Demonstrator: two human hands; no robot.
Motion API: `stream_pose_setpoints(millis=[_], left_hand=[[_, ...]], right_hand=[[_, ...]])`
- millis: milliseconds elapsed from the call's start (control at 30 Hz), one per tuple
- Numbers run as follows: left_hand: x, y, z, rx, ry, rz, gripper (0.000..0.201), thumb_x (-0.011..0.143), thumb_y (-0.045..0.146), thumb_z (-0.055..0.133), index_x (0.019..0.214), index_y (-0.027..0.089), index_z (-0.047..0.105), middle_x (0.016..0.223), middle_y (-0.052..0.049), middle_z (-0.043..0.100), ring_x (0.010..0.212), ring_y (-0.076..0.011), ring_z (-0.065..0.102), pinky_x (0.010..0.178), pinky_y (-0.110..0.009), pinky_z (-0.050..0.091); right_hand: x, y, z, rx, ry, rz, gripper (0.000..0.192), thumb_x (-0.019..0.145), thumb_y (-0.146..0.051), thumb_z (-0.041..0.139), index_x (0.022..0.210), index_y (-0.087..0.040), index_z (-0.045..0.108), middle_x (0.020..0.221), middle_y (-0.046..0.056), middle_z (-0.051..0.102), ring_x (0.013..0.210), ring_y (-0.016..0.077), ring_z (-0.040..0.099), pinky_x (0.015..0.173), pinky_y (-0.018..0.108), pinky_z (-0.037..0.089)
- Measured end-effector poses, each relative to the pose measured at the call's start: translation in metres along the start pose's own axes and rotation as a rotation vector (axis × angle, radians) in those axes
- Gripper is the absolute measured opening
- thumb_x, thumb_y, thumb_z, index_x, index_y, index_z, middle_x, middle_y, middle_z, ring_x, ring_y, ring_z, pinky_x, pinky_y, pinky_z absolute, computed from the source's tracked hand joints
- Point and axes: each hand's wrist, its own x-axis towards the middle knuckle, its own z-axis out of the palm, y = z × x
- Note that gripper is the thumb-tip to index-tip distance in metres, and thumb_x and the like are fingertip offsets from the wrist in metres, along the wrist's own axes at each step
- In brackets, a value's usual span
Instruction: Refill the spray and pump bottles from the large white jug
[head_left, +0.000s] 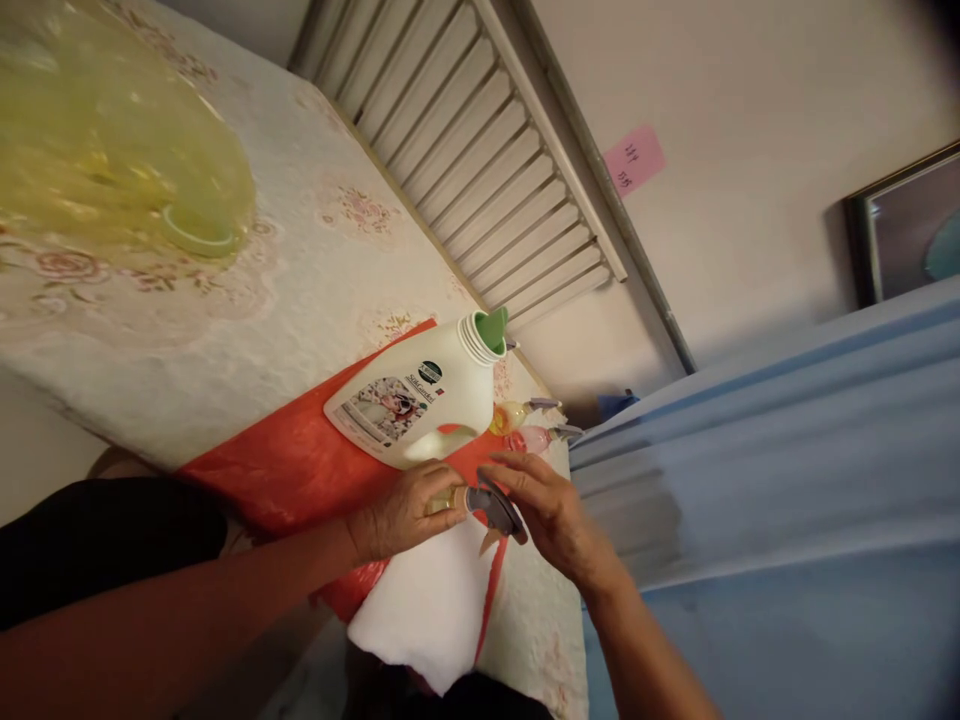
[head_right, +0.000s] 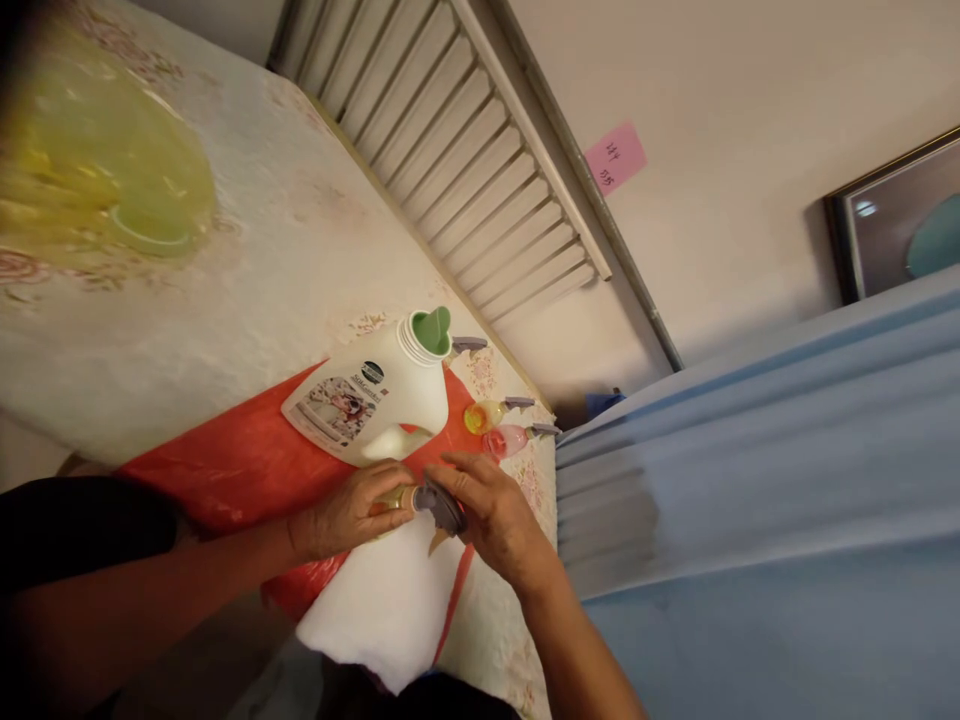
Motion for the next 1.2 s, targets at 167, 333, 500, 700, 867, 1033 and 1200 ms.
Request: stream_pose_setpoints(millis=[167, 333, 500, 700, 867, 1033, 1200], left_hand=[[0.000, -0.002, 0.001, 0.029, -0.027, -0.007, 0.015, 0.091, 0.030, 0.057, 0.100, 0.019, 0.061, 0.093, -0.003, 0.064, 0.089, -0.0186, 0.059, 0.083, -0.031, 0.048], [0.000, -0.004, 0.002, 0.035, -0.038, 0.000, 0.020, 0.095, 0.033, 0.051, 0.106, 0.019, 0.059, 0.098, -0.005, 0.065, 0.094, -0.0192, 0.059, 0.087, -0.032, 0.047], [0.000, -0.002, 0.000, 0.076, -0.048, 0.007, 0.019, 0.094, 0.036, 0.053, 0.100, 0.020, 0.061, 0.093, -0.004, 0.066, 0.091, -0.0188, 0.060, 0.085, -0.032, 0.047], [-0.004, -0.007, -0.005, 0.119, -0.108, 0.125, 0.019, 0.095, 0.026, 0.049, 0.106, 0.023, 0.064, 0.103, -0.006, 0.069, 0.099, -0.0202, 0.061, 0.093, -0.036, 0.046], [-0.007, -0.007, -0.003, 0.032, -0.035, -0.001, 0.037, 0.089, 0.034, 0.059, 0.123, 0.019, 0.056, 0.121, -0.011, 0.065, 0.114, -0.0248, 0.058, 0.099, -0.041, 0.046], [-0.002, 0.000, -0.003, 0.033, -0.034, -0.031, 0.020, 0.090, 0.036, 0.057, 0.099, 0.019, 0.064, 0.097, -0.006, 0.069, 0.098, -0.0223, 0.063, 0.092, -0.036, 0.049], [0.002, 0.004, -0.007, -0.029, -0.060, 0.015, 0.019, 0.091, 0.031, 0.058, 0.104, 0.020, 0.064, 0.103, -0.005, 0.069, 0.100, -0.0217, 0.062, 0.093, -0.034, 0.047]], right_hand=[[-0.001, 0.003, 0.001, -0.141, -0.151, -0.063, 0.040, 0.095, -0.016, 0.050, 0.128, -0.034, 0.061, 0.133, 0.007, 0.060, 0.110, 0.0213, 0.063, 0.089, 0.041, 0.055], [0.002, 0.010, 0.004, -0.101, -0.149, -0.080, 0.037, 0.095, -0.016, 0.050, 0.127, -0.031, 0.062, 0.139, 0.009, 0.056, 0.120, 0.0222, 0.058, 0.096, 0.042, 0.051], [0.004, 0.007, 0.012, 0.035, -0.064, -0.053, 0.024, 0.097, -0.029, 0.052, 0.116, -0.024, 0.066, 0.119, 0.011, 0.067, 0.109, 0.0219, 0.063, 0.093, 0.038, 0.051], [0.001, -0.013, 0.032, 0.061, 0.046, 0.191, 0.014, 0.094, -0.029, 0.055, 0.094, -0.018, 0.064, 0.084, 0.005, 0.067, 0.077, 0.0182, 0.062, 0.069, 0.030, 0.049], [-0.002, -0.022, 0.058, 0.132, 0.169, 0.498, 0.012, 0.089, -0.025, 0.055, 0.079, -0.019, 0.056, 0.059, -0.003, 0.057, 0.051, 0.0128, 0.052, 0.049, 0.025, 0.041], [-0.001, -0.026, 0.070, 0.272, 0.254, 0.584, 0.015, 0.090, -0.032, 0.055, 0.081, -0.020, 0.056, 0.057, -0.003, 0.059, 0.045, 0.0129, 0.054, 0.041, 0.023, 0.042], [-0.009, -0.021, 0.043, 0.390, 0.225, 0.515, 0.028, 0.095, -0.036, 0.048, 0.112, -0.017, 0.059, 0.064, -0.001, 0.064, 0.049, 0.0135, 0.059, 0.047, 0.025, 0.051]])
